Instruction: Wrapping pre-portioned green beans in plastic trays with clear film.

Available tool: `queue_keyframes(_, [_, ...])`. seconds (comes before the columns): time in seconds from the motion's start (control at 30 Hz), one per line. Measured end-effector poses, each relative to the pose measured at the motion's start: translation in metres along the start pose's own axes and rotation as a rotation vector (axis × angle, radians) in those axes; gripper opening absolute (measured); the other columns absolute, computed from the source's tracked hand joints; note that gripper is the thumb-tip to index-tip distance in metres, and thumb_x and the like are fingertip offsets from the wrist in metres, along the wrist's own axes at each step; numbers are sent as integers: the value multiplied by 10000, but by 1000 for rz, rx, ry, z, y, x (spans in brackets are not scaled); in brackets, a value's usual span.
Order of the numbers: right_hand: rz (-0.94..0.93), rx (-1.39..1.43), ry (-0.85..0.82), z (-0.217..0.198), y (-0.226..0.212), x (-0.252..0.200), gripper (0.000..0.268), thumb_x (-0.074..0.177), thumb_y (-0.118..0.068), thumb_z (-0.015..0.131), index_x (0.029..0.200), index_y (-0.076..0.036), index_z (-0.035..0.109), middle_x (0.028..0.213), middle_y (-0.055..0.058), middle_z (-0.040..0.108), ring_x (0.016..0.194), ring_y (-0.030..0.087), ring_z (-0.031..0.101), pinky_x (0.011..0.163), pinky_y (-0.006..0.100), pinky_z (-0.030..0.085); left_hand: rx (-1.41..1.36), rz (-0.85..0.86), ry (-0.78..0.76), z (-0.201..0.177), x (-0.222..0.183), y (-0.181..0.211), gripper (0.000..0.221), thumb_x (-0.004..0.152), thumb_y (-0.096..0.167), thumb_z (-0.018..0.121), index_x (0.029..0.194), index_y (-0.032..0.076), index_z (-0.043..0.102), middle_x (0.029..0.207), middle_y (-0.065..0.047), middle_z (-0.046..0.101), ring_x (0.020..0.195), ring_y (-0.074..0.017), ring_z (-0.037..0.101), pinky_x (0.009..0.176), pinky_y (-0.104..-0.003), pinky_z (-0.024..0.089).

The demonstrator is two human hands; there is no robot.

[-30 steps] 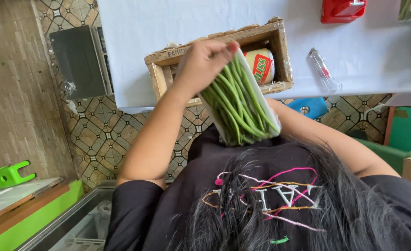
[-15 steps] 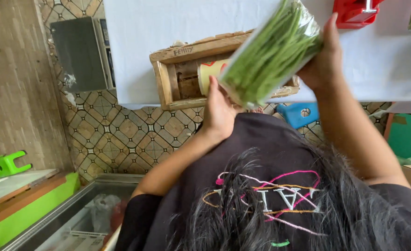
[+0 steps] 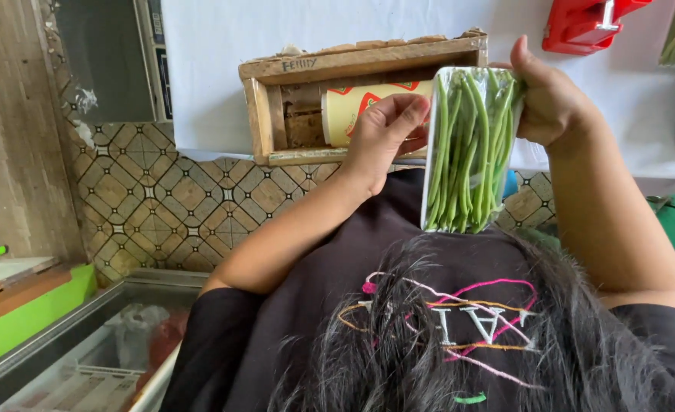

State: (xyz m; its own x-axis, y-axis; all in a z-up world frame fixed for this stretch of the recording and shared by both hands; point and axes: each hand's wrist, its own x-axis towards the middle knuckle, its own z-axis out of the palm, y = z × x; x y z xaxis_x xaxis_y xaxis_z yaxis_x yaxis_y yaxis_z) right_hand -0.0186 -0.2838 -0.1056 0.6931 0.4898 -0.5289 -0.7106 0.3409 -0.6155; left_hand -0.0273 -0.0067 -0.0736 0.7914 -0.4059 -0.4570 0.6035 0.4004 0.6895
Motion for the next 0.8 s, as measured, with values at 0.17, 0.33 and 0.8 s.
queue_keyframes(0.17, [29,57,29,-10,3,-5,753,941,-692,602,1350,-60,633,1177,164,728,1061,314,721,874,507,600,-56,82,33,-3,10,-13,40,922,140,716,901,128,684,819,-8,696,714,-118,658,667,-284,606])
queue_keyframes(0.33, [-2,63,4,-11,7,-10,675,942,-593,707,1295,-20,659,1149,187,741,1016,312,740,856,490,620,-128,53,65,-6,7,-17,189,1013,-15,516,915,124,598,823,-32,638,682,-158,653,679,-326,612])
queue_keyframes(0.8, [45,4,105,4,4,-10,703,916,-580,617,1343,-21,601,1247,198,686,1104,323,683,956,504,565,-25,-41,-15,-6,1,-2,121,1064,176,459,949,143,477,703,-32,503,608,-168,452,580,-288,420])
